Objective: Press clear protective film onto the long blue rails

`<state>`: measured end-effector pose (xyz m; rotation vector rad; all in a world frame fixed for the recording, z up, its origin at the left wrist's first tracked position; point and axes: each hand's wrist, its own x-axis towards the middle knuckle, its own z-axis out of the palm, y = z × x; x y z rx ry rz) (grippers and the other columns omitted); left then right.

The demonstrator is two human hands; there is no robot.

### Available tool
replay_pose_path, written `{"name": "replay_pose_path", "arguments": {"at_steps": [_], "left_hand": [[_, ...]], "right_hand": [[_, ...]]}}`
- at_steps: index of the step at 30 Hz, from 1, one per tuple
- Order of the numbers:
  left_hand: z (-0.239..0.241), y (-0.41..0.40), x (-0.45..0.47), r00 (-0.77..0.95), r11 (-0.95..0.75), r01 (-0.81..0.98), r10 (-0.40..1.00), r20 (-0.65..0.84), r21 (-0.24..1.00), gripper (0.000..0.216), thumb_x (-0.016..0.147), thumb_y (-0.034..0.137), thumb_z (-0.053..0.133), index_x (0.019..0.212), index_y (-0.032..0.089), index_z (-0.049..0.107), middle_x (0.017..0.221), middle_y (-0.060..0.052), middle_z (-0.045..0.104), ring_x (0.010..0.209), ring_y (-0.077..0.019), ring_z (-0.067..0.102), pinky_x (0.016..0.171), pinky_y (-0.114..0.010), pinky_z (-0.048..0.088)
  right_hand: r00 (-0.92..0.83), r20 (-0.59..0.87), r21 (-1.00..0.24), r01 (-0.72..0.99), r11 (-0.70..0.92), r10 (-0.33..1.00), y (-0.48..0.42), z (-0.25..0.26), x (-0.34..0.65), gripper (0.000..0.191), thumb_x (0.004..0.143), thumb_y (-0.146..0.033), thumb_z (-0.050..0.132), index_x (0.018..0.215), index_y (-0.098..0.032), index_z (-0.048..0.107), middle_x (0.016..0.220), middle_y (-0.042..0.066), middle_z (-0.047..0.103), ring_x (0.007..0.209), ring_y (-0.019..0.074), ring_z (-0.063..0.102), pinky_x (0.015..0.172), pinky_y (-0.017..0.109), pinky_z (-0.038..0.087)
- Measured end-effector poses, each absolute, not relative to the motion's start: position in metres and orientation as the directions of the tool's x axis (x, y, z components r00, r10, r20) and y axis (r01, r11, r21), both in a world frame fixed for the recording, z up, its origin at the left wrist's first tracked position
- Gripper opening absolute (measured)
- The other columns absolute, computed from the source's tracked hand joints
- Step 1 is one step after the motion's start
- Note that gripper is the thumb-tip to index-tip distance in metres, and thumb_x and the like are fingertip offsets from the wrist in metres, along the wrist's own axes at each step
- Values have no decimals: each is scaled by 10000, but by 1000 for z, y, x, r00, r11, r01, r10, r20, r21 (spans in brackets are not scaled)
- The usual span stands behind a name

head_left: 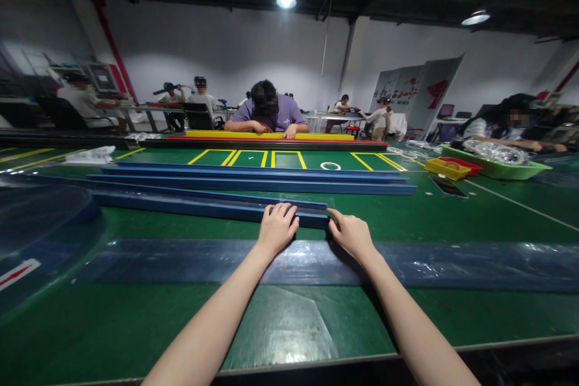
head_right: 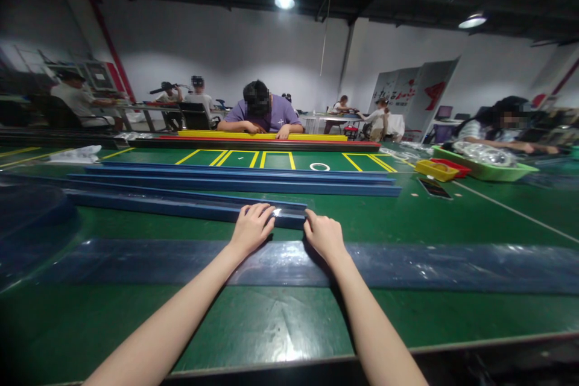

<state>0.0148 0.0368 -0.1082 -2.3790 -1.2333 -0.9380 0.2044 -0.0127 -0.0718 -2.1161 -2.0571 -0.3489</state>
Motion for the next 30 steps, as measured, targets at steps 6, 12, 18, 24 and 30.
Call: {"name": "replay_pose_path", "arguments": {"at_steps": [6,12,18,24,30], "left_hand": [[-108,37,15,342,-495,868,654,674,40,278,885,324,387,947,190,622,1020,-77,635,962,-227,536,866,-417,331],[-108,38,15,316,-482,874,656,685,58,270,880,301,404,1018,178,600,1082,-83,617,1022,-228,515,885,-411,331],[-110,39,15,411,-545,838,652,637,18,274,882,304,402,1032,193,601,1086,-75,620,1017,-222,528,870,-397,356],[-111,40,14,418,-567,824,631,653,21,294,875,292,416,1103,181,563,1113,-86,604,1042,-211,515,881,-382,351],[-110,40,14,366,-500,865,679,636,36,259,873,315,422,1022,189,592,1101,-74,609,1024,-232,514,870,-402,344]], "right_hand": [[2,278,61,998,-20,960,-12,-75,206,362,871,-315,332,1109,-250,596,853,66,697,791,207,647,616,248,410],[-65,221,76,996,49,973,-13,-77,196,427,869,-308,332,1267,-272,481,884,80,694,800,203,648,642,257,422],[-35,226,57,998,23,974,-13,-73,198,391,869,-322,337,1212,-297,524,869,62,695,794,191,645,623,243,406],[-30,254,-43,998,43,967,-13,-72,203,346,877,-318,337,1123,-266,573,932,40,676,813,165,618,627,229,382],[-78,387,-112,985,131,919,-10,-78,211,333,869,-325,361,1120,-218,553,1110,57,558,914,148,562,648,216,399]]}}
